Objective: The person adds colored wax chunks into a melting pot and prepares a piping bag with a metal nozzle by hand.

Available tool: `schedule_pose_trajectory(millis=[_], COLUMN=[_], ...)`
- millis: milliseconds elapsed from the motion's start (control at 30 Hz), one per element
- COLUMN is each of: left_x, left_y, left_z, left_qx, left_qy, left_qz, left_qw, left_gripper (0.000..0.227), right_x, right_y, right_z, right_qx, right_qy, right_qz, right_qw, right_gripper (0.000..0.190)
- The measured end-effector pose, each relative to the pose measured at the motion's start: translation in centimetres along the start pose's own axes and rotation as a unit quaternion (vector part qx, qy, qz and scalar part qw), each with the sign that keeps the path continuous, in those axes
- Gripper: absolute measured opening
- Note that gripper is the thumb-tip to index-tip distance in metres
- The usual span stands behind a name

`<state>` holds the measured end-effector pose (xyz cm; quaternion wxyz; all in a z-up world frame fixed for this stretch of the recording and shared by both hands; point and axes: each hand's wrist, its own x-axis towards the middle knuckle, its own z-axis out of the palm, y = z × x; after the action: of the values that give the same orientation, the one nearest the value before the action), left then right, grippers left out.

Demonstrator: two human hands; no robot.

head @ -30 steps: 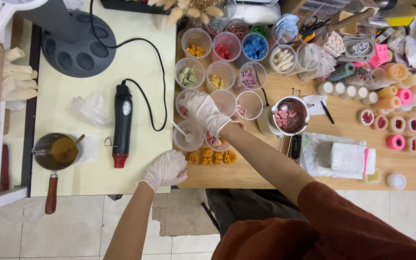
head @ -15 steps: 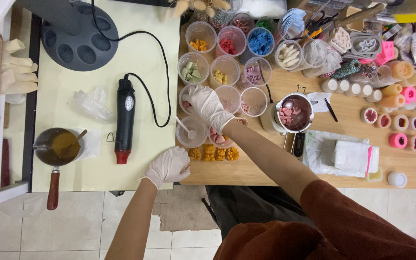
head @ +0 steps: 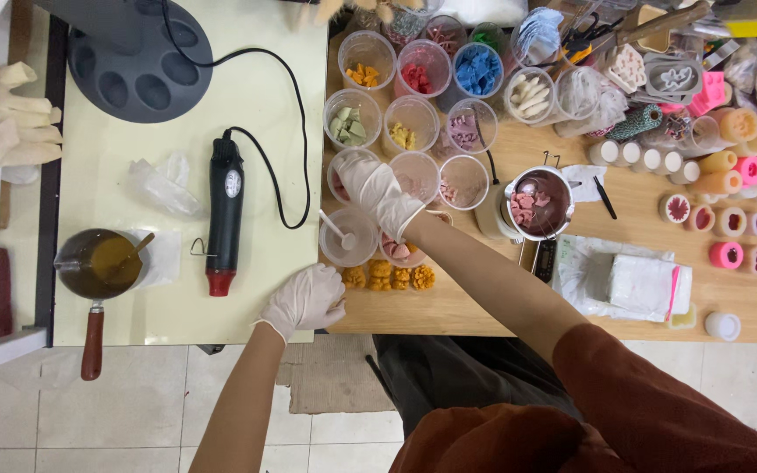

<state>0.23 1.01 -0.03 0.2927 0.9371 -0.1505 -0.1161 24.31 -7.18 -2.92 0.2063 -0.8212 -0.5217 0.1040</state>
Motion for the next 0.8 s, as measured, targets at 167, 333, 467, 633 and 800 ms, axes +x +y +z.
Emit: schedule_pose_trajectory(millis=[167,333,467,633,800], left_x=[0.2,0.2,0.3,0.3,0.3], left_y=[0.1,0.1,0.0,0.2,0.3], left_z=[-0.1,0.0,0.1,0.0,0.0], left_qx=[0.005,0.016,0.014,0.022,0.016], left_qy=[-0.023,-0.027,0.004,-0.016,-0.02], left_qz=[-0.014,0.001,0.018,0.004,0.006], left_qw=[1.0,1.0,1.0,1.0,1.0], left_gripper=[0.03,0.029,0.028,0.027,0.027], right_x=[0.8,-0.1,-0.6,1.0,1.2], right_y=[0.2,-0.5,0.2,1.3,1.4], right_z=[-0.4,-1.8,-1.5,1.2,1.1], right_qx=[0.05,0.024,0.033,0.026,-0.083], right_qy=[-0.047,0.053,0.058,-0.086,-0.139], right_qz=[-0.019,-0.134,-0.159,-0.067,-0.092], right_qw=[0.997,0.989,0.985,0.994,0.983], right_gripper=[0.013,0.014,0.016,0.014,0.014])
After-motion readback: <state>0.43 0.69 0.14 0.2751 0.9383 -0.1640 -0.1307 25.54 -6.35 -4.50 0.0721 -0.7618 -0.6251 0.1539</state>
